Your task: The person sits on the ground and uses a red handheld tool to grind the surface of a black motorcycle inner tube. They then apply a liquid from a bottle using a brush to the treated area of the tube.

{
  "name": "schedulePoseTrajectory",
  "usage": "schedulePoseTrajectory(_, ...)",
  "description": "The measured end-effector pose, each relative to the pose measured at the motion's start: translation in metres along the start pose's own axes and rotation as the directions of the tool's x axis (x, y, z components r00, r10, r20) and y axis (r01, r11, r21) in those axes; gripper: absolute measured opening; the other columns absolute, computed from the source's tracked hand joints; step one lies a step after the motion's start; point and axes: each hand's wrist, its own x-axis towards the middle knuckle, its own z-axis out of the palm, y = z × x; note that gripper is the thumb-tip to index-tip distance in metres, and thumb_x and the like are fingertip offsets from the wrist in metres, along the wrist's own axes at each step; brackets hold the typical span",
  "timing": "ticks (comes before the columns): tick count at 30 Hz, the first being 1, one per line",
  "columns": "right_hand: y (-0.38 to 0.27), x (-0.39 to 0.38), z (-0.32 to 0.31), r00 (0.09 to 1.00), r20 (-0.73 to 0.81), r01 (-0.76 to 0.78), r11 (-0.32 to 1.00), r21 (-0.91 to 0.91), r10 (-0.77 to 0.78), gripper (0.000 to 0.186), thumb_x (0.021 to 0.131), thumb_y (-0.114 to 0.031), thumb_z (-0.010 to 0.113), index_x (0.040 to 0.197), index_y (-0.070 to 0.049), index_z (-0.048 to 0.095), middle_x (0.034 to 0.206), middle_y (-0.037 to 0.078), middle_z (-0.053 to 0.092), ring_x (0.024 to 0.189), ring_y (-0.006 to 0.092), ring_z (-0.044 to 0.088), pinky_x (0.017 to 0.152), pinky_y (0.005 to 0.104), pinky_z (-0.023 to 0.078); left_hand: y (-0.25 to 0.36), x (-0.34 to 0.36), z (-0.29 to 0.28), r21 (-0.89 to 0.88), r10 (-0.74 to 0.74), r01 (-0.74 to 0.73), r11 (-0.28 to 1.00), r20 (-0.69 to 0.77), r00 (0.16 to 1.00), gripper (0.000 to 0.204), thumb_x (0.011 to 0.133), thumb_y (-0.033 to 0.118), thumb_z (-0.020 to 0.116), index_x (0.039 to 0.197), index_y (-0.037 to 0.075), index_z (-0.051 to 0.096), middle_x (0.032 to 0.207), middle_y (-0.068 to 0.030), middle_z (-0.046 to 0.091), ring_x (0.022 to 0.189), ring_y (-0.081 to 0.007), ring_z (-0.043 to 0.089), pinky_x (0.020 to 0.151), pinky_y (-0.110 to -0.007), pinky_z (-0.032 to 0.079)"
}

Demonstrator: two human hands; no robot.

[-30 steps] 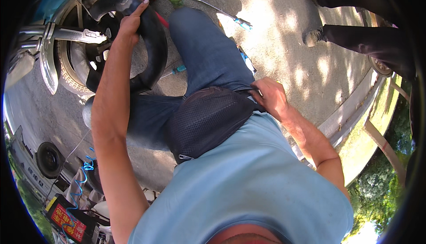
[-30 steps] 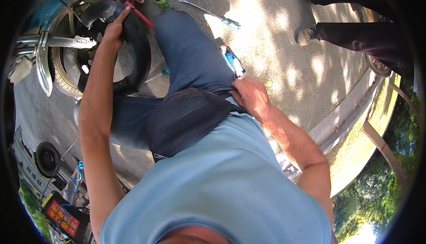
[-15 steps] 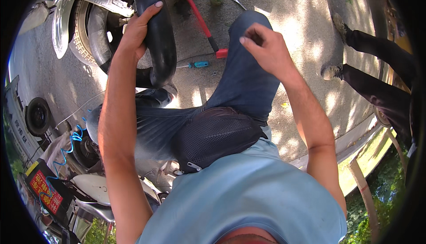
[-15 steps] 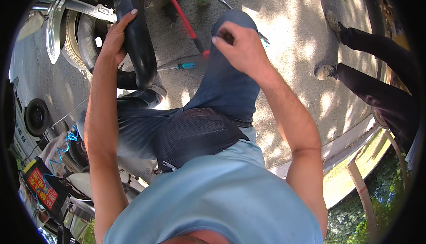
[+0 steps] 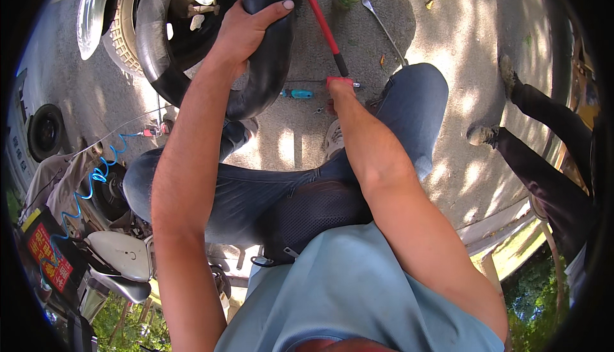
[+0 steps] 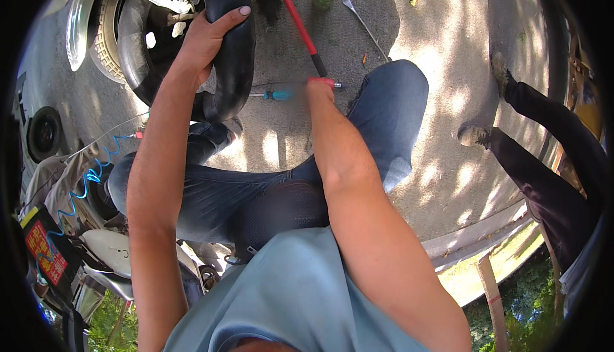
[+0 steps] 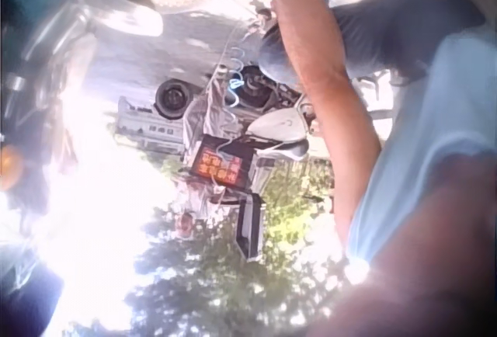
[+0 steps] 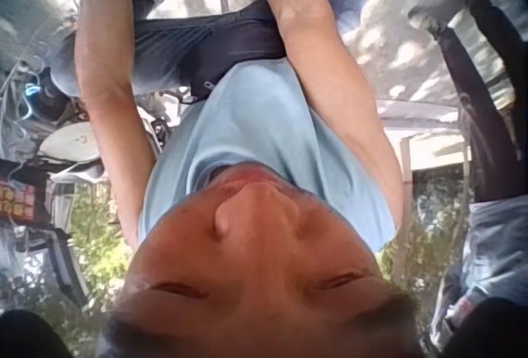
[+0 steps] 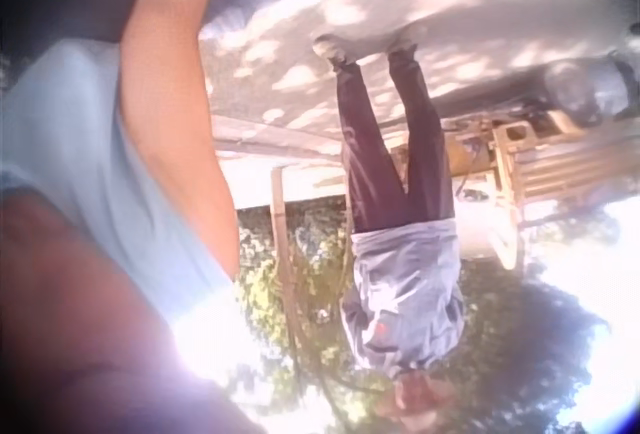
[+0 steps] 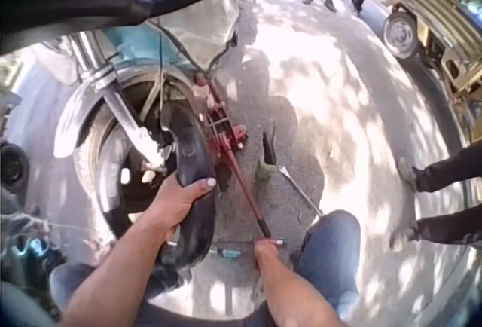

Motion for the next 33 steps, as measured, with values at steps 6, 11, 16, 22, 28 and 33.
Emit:
schedulePoseTrajectory(6, 0.011, 0.035, 0.006, 0.993, 0.056, 0.05, 0.805, 0.591, -0.103, 0.057, 0.09, -0.053, 0.074, 0.115, -0.003, 0.063, 0.108, 0.017, 0.068, 0.079, 0.0334, 0.068, 0.064, 0.0551, 0.057, 0.011, 0.0, 0.019, 0.003, 0.004, -0.004, 1.0, -0.076, 0.997, 0.065, 0.085, 0.044, 0.086, 0.126, 0.001, 0.06, 0.102, -0.0097, 0.071, 0.09, -0.0197, 0.072, 0.081, -0.036, 0.06)
schedulePoseTrajectory(11, 0.025, -0.026, 0.03, 0.998, 0.021, 0.027, 0.674, 0.739, -0.062, 0.055, 0.088, -0.045, 0.077, 0.119, -0.003, 0.061, 0.115, 0.016, 0.065, 0.092, 0.0339, 0.067, 0.068, 0.0573, 0.058, 0.008, 0.003, 0.018, 0.01, -0.005, 0.005, 1.0, -0.084, 0.996, 0.066, 0.084, 0.045, 0.087, 0.126, 0.001, 0.06, 0.104, -0.0096, 0.072, 0.092, -0.0207, 0.073, 0.081, -0.036, 0.06)
schedulePoseTrajectory(16, 0.051, -0.158, -0.053, 0.974, 0.098, 0.072, 0.691, 0.719, -0.203, 0.047, 0.082, -0.029, 0.071, 0.117, -0.001, 0.06, 0.112, 0.016, 0.064, 0.095, 0.0301, 0.066, 0.069, 0.0552, 0.058, -0.002, 0.01, -0.002, -0.065, -0.059, 0.057, 0.996, -0.036, 0.998, 0.068, 0.086, 0.046, 0.085, 0.131, 0.003, 0.059, 0.109, -0.0094, 0.071, 0.093, -0.0196, 0.072, 0.083, -0.037, 0.059)
schedulePoseTrajectory(22, 0.09, -0.234, -0.144, 0.615, 0.255, 0.44, 0.593, 0.675, -0.746, 0.037, 0.086, -0.012, 0.065, 0.12, -0.001, 0.059, 0.089, 0.007, 0.062, 0.076, 0.0187, 0.063, 0.064, 0.0383, 0.059, 0.004, 0.0, -0.014, -0.317, -0.129, 0.16, 0.935, 0.118, 0.985, 0.072, 0.089, 0.048, 0.081, 0.141, 0.005, 0.053, 0.118, -0.0069, 0.069, 0.105, -0.0192, 0.069, 0.093, -0.037, 0.057)
schedulePoseTrajectory(28, 0.048, -0.353, -0.209, 0.207, 0.083, 0.68, 0.204, 0.704, -0.975, 0.041, 0.095, -0.018, 0.076, 0.124, -0.003, 0.051, 0.102, 0.015, 0.067, 0.077, 0.0206, 0.07, 0.065, 0.0315, 0.057, -0.019, 0.032, -0.013, -0.427, 0.028, 0.061, 0.902, 0.199, 0.979, 0.063, 0.082, 0.02, 0.087, 0.133, 0.002, 0.054, 0.111, -0.01, 0.069, 0.097, -0.0221, 0.071, 0.085, -0.036, 0.06)
schedulePoseTrajectory(33, 0.005, -0.405, -0.216, 0.002, 0.173, 0.651, 0.133, 0.748, -0.985, 0.079, 0.086, -0.038, 0.07, 0.146, 0.007, 0.045, 0.111, 0.022, 0.065, 0.083, 0.0281, 0.067, 0.079, 0.0368, 0.055, -0.033, 0.033, -0.023, -0.336, 0.12, -0.056, 0.94, 0.172, 0.978, 0.072, 0.082, 0.023, 0.089, 0.139, 0.003, 0.05, 0.116, -0.01, 0.066, 0.101, -0.0201, 0.069, 0.087, -0.035, 0.059)
